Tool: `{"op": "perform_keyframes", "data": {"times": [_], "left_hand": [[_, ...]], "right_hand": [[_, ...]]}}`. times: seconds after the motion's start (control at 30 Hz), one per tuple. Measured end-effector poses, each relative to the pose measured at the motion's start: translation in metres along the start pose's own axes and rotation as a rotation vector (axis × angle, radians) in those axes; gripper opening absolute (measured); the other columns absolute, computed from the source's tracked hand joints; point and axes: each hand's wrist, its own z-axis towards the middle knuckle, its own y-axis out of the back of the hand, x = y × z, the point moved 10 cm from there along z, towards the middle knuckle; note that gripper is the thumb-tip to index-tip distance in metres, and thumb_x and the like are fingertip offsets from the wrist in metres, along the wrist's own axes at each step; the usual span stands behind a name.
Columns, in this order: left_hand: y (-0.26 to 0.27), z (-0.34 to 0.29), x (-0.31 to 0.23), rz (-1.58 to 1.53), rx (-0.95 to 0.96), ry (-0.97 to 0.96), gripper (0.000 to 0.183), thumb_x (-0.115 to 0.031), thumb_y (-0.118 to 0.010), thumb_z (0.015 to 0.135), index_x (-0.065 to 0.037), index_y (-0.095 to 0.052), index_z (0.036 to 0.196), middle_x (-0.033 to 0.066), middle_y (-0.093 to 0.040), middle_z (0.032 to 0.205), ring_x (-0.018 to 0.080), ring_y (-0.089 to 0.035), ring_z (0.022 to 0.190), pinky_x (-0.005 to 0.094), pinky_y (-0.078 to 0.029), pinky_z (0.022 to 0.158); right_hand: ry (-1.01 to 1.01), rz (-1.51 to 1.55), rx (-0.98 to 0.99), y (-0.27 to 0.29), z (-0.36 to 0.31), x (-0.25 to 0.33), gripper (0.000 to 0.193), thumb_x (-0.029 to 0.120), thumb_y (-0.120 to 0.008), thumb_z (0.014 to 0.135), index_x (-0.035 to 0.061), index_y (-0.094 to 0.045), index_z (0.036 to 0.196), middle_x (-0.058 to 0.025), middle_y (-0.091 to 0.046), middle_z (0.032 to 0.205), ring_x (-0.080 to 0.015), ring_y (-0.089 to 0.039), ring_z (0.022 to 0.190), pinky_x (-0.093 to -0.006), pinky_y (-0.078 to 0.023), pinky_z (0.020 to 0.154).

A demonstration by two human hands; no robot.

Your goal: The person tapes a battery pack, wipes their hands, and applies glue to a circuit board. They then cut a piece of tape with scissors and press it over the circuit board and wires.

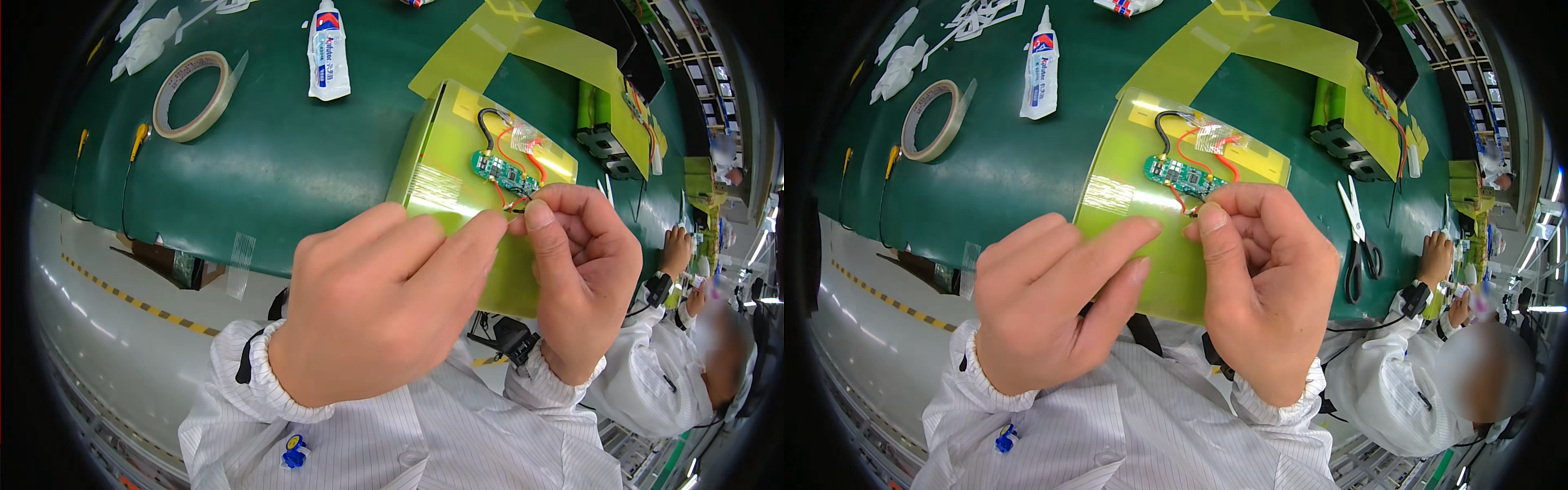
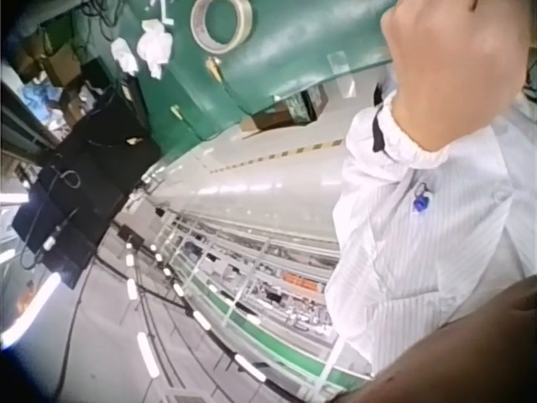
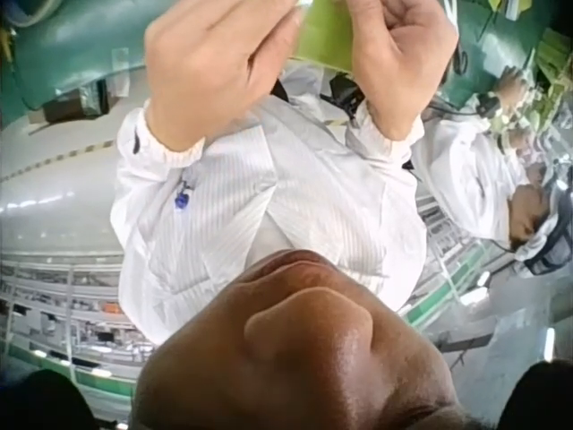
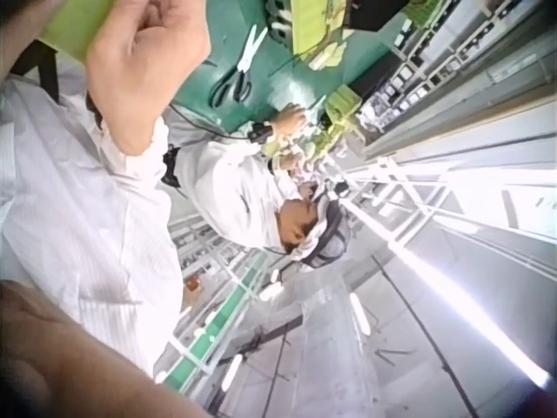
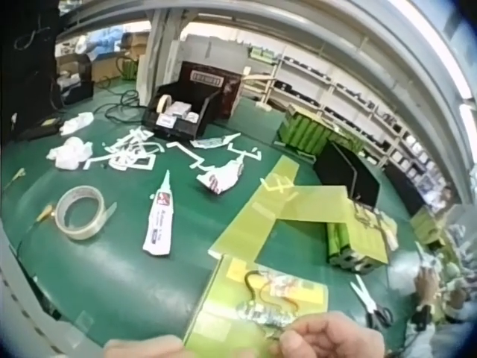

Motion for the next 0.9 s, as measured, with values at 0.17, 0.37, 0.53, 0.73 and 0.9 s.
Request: {"op": "perform_keyframes", "data": {"times": [0.17,0.37,0.53,0.73,0.9], "left_hand": [[-0.014,0.005,0.009,0.006,0.059,0.075,0.035,0.002,-0.070,0.076,-0.002,-0.069,0.110,0.0060,-0.059,0.063,0.0212,-0.052,0.049,0.0325,-0.041,0.046],[-0.020,0.007,0.014,0.032,0.079,0.097,0.037,0.001,-0.068,0.078,-0.005,-0.069,0.115,0.0063,-0.059,0.061,0.0226,-0.055,0.049,0.0330,-0.044,0.048],[-0.013,0.010,0.014,0.012,0.003,0.073,0.037,-0.001,-0.071,0.077,-0.009,-0.071,0.113,0.0042,-0.054,0.059,0.0205,-0.053,0.049,0.0318,-0.042,0.046],[-0.022,0.019,0.007,0.107,0.078,-0.015,0.030,-0.006,-0.073,0.075,-0.012,-0.073,0.104,0.0023,-0.045,0.058,0.0181,-0.051,0.050,0.0319,-0.040,0.044],[-0.028,0.025,0.003,0.178,0.174,-0.039,0.024,-0.006,-0.073,0.073,-0.011,-0.071,0.096,0.0032,-0.050,0.061,0.0206,-0.053,0.052,0.0328,-0.042,0.046]], "right_hand": [[0.023,-0.023,0.004,-0.002,-0.002,0.000,0.009,0.001,-0.063,0.092,-0.0064,-0.063,0.096,-0.0037,-0.065,0.076,-0.0023,-0.053,0.064,-0.0167,-0.040,0.055],[0.151,-0.135,-0.048,0.003,-0.003,0.000,0.008,-0.002,-0.069,0.086,-0.0044,-0.068,0.094,-0.0005,-0.060,0.076,-0.0021,-0.041,0.058,-0.0181,-0.033,0.050],[0.159,-0.105,-0.050,0.004,-0.004,0.004,0.009,-0.003,-0.069,0.085,-0.0036,-0.068,0.093,-0.0012,-0.058,0.079,-0.0030,-0.039,0.056,-0.0190,-0.031,0.050],[0.200,-0.174,-0.008,0.000,-0.010,0.000,0.006,-0.002,-0.067,0.084,-0.0022,-0.064,0.090,-0.0030,-0.055,0.074,-0.0059,-0.039,0.053,-0.0217,-0.033,0.048],[0.332,-0.237,-0.046,0.001,-0.016,0.006,0.013,-0.004,-0.068,0.082,0.0009,-0.064,0.094,-0.0050,-0.056,0.076,-0.0104,-0.045,0.052,-0.0257,-0.039,0.047]]}}
